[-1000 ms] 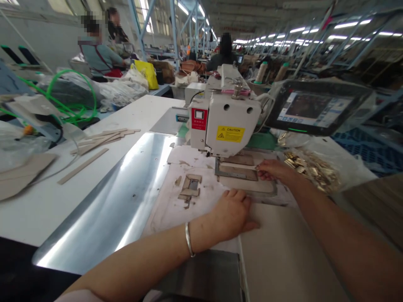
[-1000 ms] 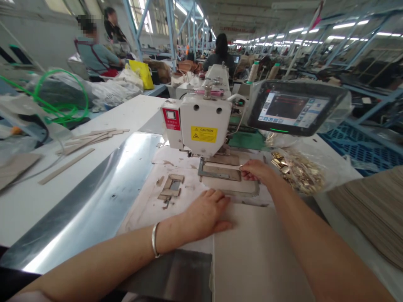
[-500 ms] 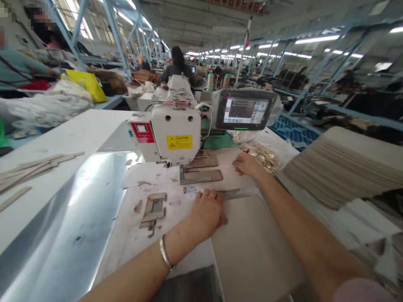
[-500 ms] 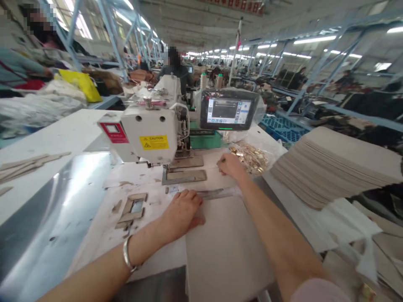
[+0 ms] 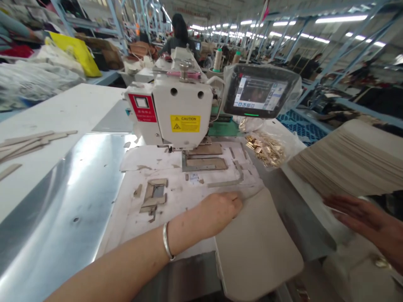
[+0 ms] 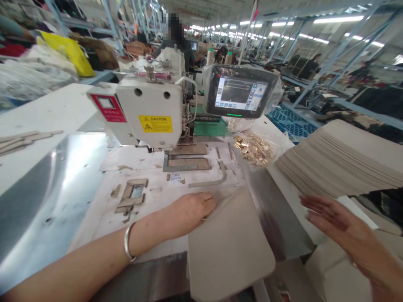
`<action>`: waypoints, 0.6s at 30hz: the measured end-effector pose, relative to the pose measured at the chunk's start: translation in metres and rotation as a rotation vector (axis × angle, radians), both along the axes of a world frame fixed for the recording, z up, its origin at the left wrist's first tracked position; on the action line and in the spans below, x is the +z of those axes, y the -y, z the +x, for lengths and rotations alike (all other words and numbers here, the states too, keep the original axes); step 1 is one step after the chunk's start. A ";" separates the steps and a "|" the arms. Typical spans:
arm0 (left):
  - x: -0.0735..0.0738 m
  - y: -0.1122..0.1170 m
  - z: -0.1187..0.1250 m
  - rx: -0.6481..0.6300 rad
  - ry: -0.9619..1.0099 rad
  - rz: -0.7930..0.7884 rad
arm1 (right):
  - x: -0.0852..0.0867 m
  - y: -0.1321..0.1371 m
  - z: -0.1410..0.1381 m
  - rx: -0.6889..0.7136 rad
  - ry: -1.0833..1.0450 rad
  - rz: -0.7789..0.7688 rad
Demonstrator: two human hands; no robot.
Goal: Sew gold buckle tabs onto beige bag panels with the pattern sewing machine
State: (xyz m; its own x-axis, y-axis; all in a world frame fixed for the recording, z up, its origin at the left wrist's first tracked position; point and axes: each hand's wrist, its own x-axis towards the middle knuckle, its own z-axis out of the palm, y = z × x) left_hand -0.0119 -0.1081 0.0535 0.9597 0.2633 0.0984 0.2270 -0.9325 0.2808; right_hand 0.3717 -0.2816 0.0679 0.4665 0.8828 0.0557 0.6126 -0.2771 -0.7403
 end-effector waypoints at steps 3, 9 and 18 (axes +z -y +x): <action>-0.005 0.003 -0.005 0.020 0.006 0.071 | -0.007 -0.038 -0.067 0.290 -0.233 0.037; -0.012 0.012 -0.005 0.084 0.011 0.197 | -0.019 -0.099 -0.113 0.541 -0.065 -0.026; -0.023 0.012 -0.003 0.430 -0.001 -0.094 | -0.036 -0.068 -0.110 0.216 -0.493 -0.322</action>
State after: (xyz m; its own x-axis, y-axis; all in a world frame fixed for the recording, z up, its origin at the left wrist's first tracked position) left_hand -0.0145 -0.1198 0.0307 0.7608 0.6468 0.0544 0.5894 -0.7235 0.3593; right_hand 0.2621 -0.2137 0.0315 0.1788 0.8965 -0.4053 0.2871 -0.4416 -0.8501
